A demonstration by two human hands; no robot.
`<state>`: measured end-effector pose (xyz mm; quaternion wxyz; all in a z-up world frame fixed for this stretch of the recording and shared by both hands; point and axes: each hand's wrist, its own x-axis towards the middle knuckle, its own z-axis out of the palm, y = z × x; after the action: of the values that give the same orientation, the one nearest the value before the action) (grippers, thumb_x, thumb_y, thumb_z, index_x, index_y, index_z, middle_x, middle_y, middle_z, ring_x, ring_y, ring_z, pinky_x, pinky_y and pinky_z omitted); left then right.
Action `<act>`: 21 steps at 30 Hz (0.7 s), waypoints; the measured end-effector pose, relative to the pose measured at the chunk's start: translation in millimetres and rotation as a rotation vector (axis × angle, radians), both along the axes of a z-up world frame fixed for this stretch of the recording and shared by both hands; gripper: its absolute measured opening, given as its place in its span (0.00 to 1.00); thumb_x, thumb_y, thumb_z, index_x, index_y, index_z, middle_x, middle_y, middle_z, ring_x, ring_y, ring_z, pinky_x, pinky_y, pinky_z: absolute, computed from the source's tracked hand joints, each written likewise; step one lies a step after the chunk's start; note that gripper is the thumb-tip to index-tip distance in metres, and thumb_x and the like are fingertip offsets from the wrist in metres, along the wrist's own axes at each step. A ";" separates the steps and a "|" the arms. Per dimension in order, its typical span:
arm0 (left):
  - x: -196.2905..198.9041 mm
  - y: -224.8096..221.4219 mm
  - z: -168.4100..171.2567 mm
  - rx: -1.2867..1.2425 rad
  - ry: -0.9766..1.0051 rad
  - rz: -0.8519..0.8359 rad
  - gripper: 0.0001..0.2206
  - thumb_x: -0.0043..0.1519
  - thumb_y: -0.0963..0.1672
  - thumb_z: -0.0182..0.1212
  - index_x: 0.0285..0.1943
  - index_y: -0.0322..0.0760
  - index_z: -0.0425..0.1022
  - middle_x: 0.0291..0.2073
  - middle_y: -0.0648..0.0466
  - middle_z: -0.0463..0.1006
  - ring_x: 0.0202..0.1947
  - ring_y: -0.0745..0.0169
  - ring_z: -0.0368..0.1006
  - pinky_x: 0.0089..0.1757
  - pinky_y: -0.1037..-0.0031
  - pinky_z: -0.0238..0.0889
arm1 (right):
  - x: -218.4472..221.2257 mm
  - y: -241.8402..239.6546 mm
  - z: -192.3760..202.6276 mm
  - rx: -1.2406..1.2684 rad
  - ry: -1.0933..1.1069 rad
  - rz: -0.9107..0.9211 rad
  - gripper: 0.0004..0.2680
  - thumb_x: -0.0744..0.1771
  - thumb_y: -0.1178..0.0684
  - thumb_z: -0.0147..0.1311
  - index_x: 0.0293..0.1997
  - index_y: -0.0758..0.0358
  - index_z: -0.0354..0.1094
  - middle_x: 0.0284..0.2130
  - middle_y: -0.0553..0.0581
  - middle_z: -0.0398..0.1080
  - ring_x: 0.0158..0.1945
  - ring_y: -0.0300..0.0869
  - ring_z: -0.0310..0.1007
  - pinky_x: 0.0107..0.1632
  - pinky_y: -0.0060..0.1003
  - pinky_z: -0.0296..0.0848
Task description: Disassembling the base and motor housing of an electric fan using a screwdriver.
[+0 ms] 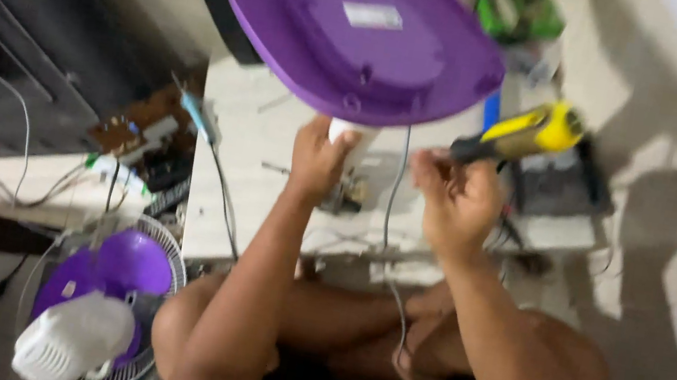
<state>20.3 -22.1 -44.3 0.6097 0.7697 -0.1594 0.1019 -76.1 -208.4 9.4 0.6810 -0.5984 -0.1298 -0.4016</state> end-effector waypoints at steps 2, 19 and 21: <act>0.7 -4.5 4.4 0.005 0.000 0.007 0.29 0.59 0.63 0.60 0.56 0.44 0.79 0.42 0.45 0.82 0.45 0.52 0.78 0.48 0.54 0.67 | 4.2 -3.1 -4.3 -0.016 -0.019 -0.041 0.07 0.66 0.64 0.66 0.39 0.72 0.68 0.29 0.63 0.74 0.25 0.41 0.74 0.29 0.34 0.75; -4.0 -28.2 31.4 -0.055 -0.111 -0.028 0.38 0.62 0.64 0.51 0.57 0.27 0.74 0.36 0.41 0.81 0.34 0.52 0.80 0.34 0.66 0.74 | 17.7 -55.2 -14.2 -0.222 -0.126 0.004 0.06 0.73 0.66 0.50 0.57 0.71 0.64 0.43 0.66 0.76 0.48 0.48 0.81 0.45 0.32 0.82; -5.7 -25.3 31.1 -0.053 -0.114 -0.020 0.37 0.62 0.65 0.51 0.57 0.28 0.74 0.39 0.41 0.81 0.38 0.51 0.78 0.38 0.64 0.71 | 7.7 -65.6 -4.1 -0.221 -0.068 -0.063 0.06 0.74 0.65 0.48 0.57 0.72 0.64 0.42 0.65 0.75 0.45 0.46 0.78 0.47 0.33 0.78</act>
<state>14.6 -47.4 -13.2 0.6208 0.7447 -0.1989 0.1435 -68.4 -274.1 5.3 0.5933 -0.6596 -0.1773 -0.4260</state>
